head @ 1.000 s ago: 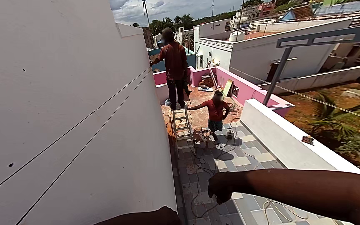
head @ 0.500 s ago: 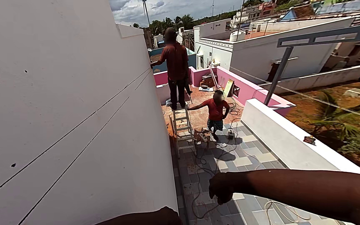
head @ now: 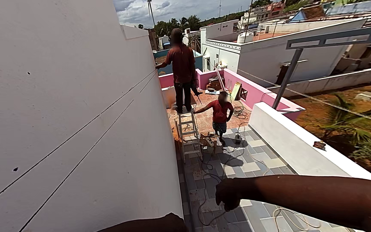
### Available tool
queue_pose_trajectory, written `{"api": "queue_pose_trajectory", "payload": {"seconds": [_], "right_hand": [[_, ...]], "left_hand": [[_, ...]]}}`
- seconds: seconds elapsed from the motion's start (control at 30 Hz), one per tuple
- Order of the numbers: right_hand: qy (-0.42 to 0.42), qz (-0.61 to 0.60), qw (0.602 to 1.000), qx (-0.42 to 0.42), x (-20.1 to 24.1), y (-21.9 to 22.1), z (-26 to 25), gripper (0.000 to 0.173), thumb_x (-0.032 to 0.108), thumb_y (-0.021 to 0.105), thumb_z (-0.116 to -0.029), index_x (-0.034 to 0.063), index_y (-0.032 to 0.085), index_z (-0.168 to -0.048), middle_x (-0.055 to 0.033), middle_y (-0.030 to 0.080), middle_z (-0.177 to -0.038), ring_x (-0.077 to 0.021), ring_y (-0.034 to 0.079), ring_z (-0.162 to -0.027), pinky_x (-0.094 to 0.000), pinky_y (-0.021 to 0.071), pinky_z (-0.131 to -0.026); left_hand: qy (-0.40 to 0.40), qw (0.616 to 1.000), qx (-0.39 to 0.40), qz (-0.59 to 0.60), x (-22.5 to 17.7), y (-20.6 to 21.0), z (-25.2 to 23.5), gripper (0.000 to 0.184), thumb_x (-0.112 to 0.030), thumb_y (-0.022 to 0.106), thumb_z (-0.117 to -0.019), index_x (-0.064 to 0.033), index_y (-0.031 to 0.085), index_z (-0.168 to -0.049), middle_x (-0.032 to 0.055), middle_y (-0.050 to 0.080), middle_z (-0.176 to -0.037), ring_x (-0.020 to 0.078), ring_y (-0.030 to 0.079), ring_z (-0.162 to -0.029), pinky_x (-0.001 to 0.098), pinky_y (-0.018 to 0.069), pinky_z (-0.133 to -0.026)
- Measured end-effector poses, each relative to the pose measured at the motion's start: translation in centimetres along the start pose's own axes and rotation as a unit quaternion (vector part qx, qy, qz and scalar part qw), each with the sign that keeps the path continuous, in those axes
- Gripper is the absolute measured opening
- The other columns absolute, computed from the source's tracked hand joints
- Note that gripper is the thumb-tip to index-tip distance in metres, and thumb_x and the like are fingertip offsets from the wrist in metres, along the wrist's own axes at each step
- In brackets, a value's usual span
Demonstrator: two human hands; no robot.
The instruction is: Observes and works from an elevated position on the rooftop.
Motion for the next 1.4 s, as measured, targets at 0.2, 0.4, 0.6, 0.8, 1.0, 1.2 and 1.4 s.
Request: {"api": "queue_pose_trajectory", "payload": {"seconds": [0.2,0.4,0.6,0.8,1.0,1.2,1.4], "right_hand": [[0.0,-0.001,1.0,0.0,-0.1,0.1,0.0,0.037,0.026,0.065,-0.1,0.0116,0.066,-0.134,-0.0244,0.068,-0.118,-0.0438,0.065,-0.111,-0.0652,0.049,-0.088],[-0.009,-0.003,1.0,-0.007,-0.1,0.2,0.1,0.037,0.024,0.065,-0.0998,0.0092,0.066,-0.134,-0.0253,0.069,-0.115,-0.0443,0.066,-0.109,-0.0649,0.0493,-0.087],[0.0,-0.006,1.0,0.004,-0.1,0.3,0.2,0.039,0.026,0.065,-0.1001,0.011,0.065,-0.136,-0.0246,0.069,-0.117,-0.0433,0.066,-0.11,-0.0645,0.0495,-0.088],[0.005,0.001,1.0,0.005,0.0,0.4,0.0,0.038,0.026,0.064,-0.1,0.0128,0.065,-0.136,-0.0235,0.069,-0.12,-0.043,0.065,-0.112,-0.0646,0.0493,-0.089],[0.006,-0.011,1.0,-0.005,0.0,0.1,0.2,0.04,0.024,0.066,-0.0987,0.0096,0.065,-0.135,-0.0246,0.069,-0.117,-0.0445,0.065,-0.109,-0.0654,0.049,-0.086],[0.014,-0.012,1.0,-0.011,-0.1,0.4,0.0,0.039,0.024,0.067,-0.098,0.0101,0.065,-0.135,-0.0236,0.069,-0.116,-0.0428,0.066,-0.107,-0.0643,0.0497,-0.086],[0.004,-0.008,1.0,-0.014,0.1,0.1,0.1,0.038,0.023,0.067,-0.0984,0.0083,0.066,-0.133,-0.0243,0.069,-0.115,-0.0443,0.065,-0.107,-0.0653,0.0495,-0.086]], "left_hand": [[0.001,1.0,0.005,0.001,-0.2,-0.2,0.3,0.048,-0.007,0.065,-0.0977,0.001,0.055,-0.143,0.0286,0.06,-0.141,0.0473,0.057,-0.132,0.0669,0.0477,-0.102],[-0.003,1.0,0.01,-0.005,-0.2,0.0,0.0,0.049,-0.006,0.065,-0.0968,0.0008,0.055,-0.144,0.0283,0.059,-0.141,0.0477,0.057,-0.132,0.068,0.048,-0.101],[-0.003,1.0,0.017,-0.007,-0.5,-0.4,0.4,0.049,-0.007,0.064,-0.0983,-0.0002,0.054,-0.145,0.0266,0.059,-0.142,0.0456,0.056,-0.134,0.0655,0.0476,-0.103],[0.01,0.999,0.004,0.036,0.5,0.9,-1.7,0.046,-0.011,0.066,-0.0985,0.0001,0.056,-0.142,0.0276,0.063,-0.135,0.0458,0.061,-0.127,0.066,0.0506,-0.099],[-0.001,1.0,0.016,0.015,0.6,0.8,-2.3,0.048,-0.012,0.065,-0.1004,-0.0013,0.053,-0.145,0.028,0.063,-0.136,0.0462,0.06,-0.128,0.065,0.0491,-0.101],[0.004,1.0,0.003,0.021,1.6,2.1,-4.4,0.047,-0.016,0.069,-0.0969,-0.0037,0.057,-0.141,0.0256,0.066,-0.13,0.045,0.064,-0.122,0.0668,0.0526,-0.095],[0.001,1.0,0.0,0.022,1.4,1.8,-3.9,0.047,-0.013,0.07,-0.0946,-0.0011,0.057,-0.139,0.0268,0.066,-0.126,0.0457,0.065,-0.119,0.0666,0.0538,-0.092]]}}
Point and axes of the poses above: each hand's wrist, its own z-axis away from the middle knuckle, its own y-axis out of the palm, x = y × z, the point moved 3 cm from there along -z, towards the middle knuckle
